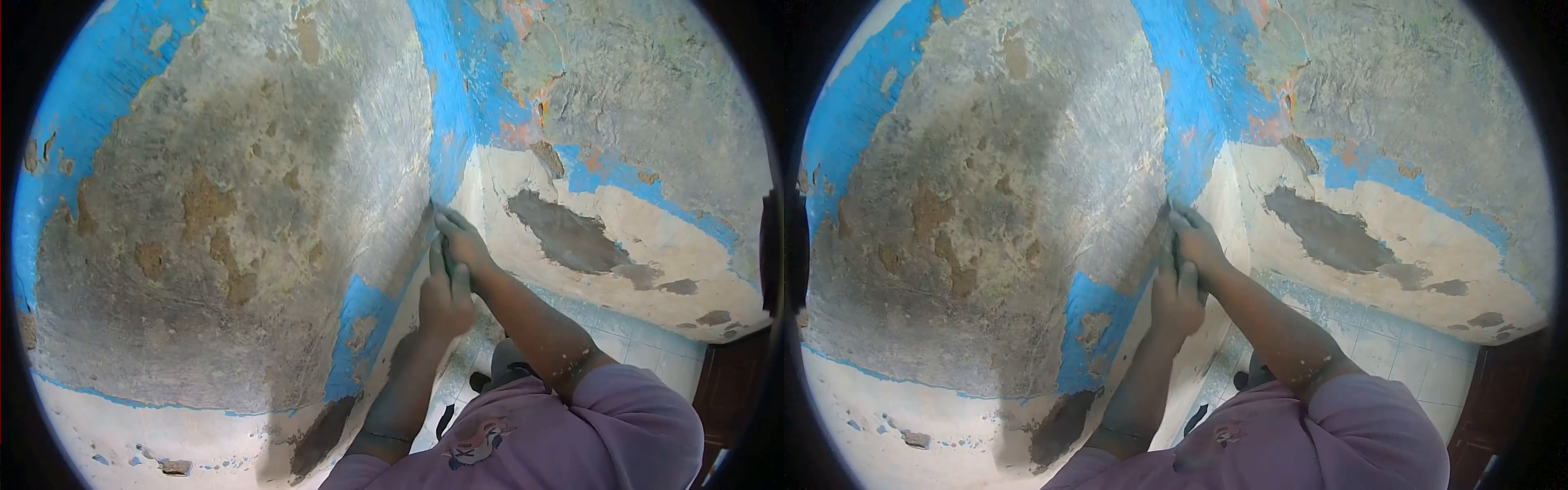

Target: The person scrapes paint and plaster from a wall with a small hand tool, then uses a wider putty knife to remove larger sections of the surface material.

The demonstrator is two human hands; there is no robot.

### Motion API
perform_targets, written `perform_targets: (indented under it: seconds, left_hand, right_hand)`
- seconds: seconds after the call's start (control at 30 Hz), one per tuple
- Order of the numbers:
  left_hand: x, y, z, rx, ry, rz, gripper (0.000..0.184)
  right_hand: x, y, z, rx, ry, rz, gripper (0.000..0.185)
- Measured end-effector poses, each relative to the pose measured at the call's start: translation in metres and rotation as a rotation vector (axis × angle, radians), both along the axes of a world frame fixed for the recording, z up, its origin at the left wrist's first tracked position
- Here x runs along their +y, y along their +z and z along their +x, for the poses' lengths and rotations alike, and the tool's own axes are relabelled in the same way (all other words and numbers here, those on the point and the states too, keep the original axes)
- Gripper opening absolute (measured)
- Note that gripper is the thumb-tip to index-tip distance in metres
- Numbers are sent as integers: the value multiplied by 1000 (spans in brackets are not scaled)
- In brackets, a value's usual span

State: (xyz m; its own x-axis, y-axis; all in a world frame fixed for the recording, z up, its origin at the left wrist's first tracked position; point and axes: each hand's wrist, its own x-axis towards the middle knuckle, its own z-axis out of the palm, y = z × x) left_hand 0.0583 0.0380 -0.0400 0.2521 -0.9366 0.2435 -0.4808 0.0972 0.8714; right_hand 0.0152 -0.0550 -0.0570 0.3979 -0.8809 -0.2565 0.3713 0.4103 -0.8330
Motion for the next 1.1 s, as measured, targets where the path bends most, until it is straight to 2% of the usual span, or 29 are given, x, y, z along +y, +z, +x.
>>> perform_targets:
  seconds: [0.07,0.13,0.17,0.2,0.23,0.27,0.33,0.37,0.4,0.47,0.5,0.53,0.6,0.67,0.73,0.8,0.83,0.87,0.93,0.97,1.03,1.07,1.1]
  left_hand:
    - [11,-10,-13,-17,37,-93,56]
    - [18,-5,-19,-67,108,-221,58]
    - [7,-22,-7,81,100,-31,55]
    - [4,-25,-2,92,109,-12,55]
    - [-6,-21,7,41,70,51,56]
    - [-14,-15,12,-16,27,101,58]
    - [-3,-13,-5,-66,27,44,59]
    - [10,-6,-16,-59,57,-88,58]
    - [14,-3,-23,-53,88,-221,58]
    - [5,-27,-17,30,80,-248,57]
    - [5,-30,-15,73,67,-125,58]
    - [-2,-26,-12,110,52,-29,59]
    - [3,-22,-18,36,66,-67,59]
    - [7,-27,-21,-15,67,-236,56]
    - [-5,-40,-10,16,85,-270,55]
    - [2,-51,-6,72,116,-251,55]
    - [-5,-44,5,61,62,-134,55]
    - [-13,-37,13,46,10,-27,55]
    - [1,-26,1,-28,17,-12,54]
    - [12,-27,-11,-32,65,-129,53]
    - [12,-29,-11,33,121,-277,53]
    - [6,-36,-5,37,122,-264,53]
    - [-1,-46,5,43,95,-153,54]
  right_hand:
    - [6,-19,-7,-6,100,-136,42]
    - [5,-15,-5,31,111,-173,41]
    - [-2,-11,1,119,29,-173,40]
    - [-3,-6,6,212,-43,-166,40]
    - [-7,4,11,41,-42,87,41]
    - [-9,4,9,37,-38,76,41]
    - [-8,-13,-4,-19,55,-123,42]
    - [-5,-26,-7,63,54,-286,43]
    - [-10,-19,-4,61,48,-297,43]
    - [-4,-10,-2,293,-3,-438,43]
    - [-2,7,-6,120,72,-197,43]
    - [-2,6,-5,119,78,-202,43]
    - [-2,-5,-11,18,106,-67,45]
    - [11,-22,-15,23,65,-162,45]
    - [2,-21,-6,22,23,-265,45]
    - [-9,-17,6,269,-49,-350,42]
    - [-9,6,2,138,89,-2,41]
    - [-10,7,4,133,94,-13,41]
    - [-2,-5,-2,71,47,-158,42]
    - [2,-11,-2,67,46,-163,42]
    - [6,-12,2,154,58,-482,45]
    - [3,-13,2,158,60,-469,45]
    - [3,3,0,181,100,-260,47]
